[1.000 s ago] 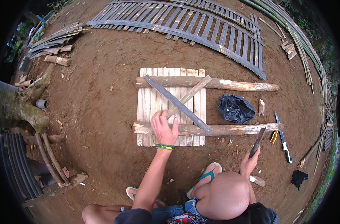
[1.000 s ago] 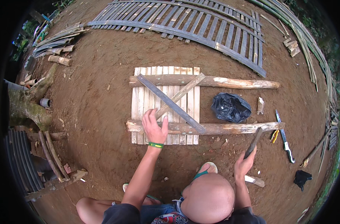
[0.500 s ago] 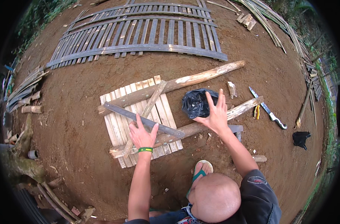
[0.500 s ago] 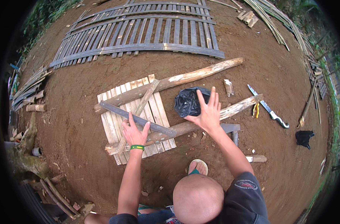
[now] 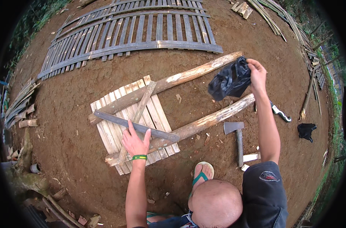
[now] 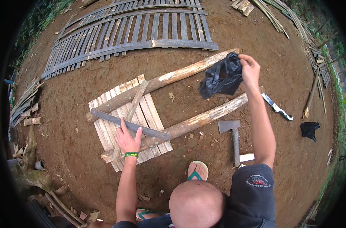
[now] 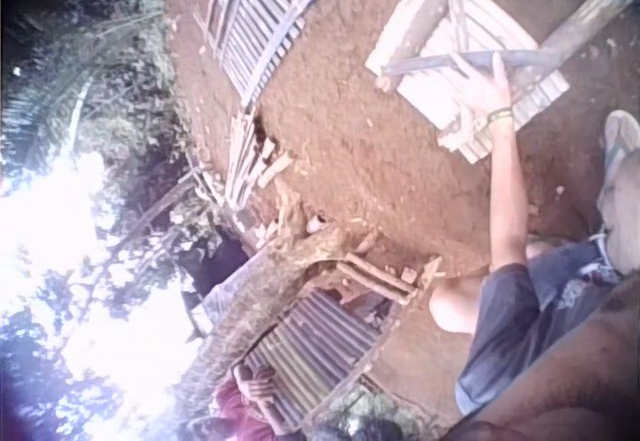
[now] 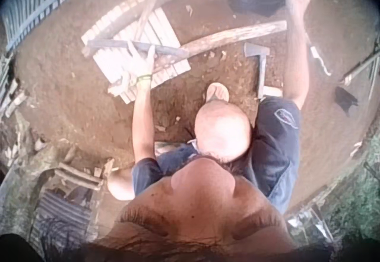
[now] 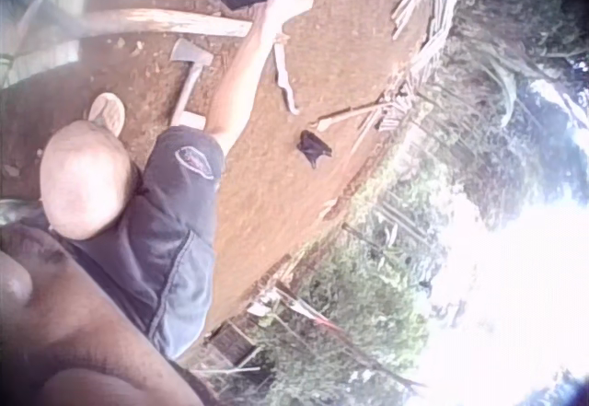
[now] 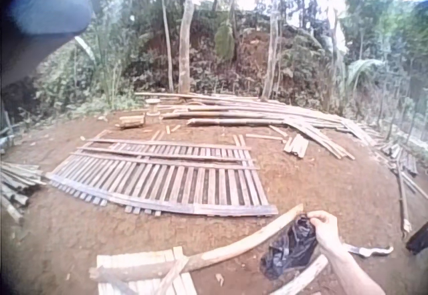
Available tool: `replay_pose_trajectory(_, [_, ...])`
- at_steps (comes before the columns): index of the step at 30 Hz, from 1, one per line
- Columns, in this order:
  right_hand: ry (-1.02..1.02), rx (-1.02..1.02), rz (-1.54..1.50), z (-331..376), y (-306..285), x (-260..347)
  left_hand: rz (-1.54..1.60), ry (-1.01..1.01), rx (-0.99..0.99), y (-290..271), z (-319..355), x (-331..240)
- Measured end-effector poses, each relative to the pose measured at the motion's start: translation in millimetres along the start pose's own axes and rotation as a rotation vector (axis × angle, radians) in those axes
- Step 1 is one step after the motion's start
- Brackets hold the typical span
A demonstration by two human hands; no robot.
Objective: The person assembles a wooden structure by arranging bamboo slats and wooden beams on the ground. They use a machete to trim and shape the wood pieces and then attach corrugated metal sheets to the frame with the help of another person.
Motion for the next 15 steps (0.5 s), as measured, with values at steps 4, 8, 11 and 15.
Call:
replay_pose_trajectory(4, [-0.165,-0.113,0.644,-57.0,-66.7,18.2,-0.003,0.007,0.007,5.2,-3.3,-10.2])
replay_pose_trajectory(8, [-0.485,-0.158,0.881,47.5,-26.9,18.8,-0.063,0.000,0.039,-0.1,-1.8,9.6])
replay_pose_trajectory(11, [0.150,-0.171,0.372,119.2,-75.2,-118.9,-0.041,0.036,0.104,4.0,-5.8,0.8])
replay_pose_trajectory(15, [0.768,-0.168,0.074,180.7,-49.3,-194.7,0.021,0.081,0.191,-1.0,-7.7,15.2])
Point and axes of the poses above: each hand's wrist, its own z-axis away from the middle knuckle, its own y-axis out of the palm, x = y × z, the point moved 8 cm from there along -z, towards the middle knuckle, and after that the axes turned 1 degree about z, right-handed, at the moved point
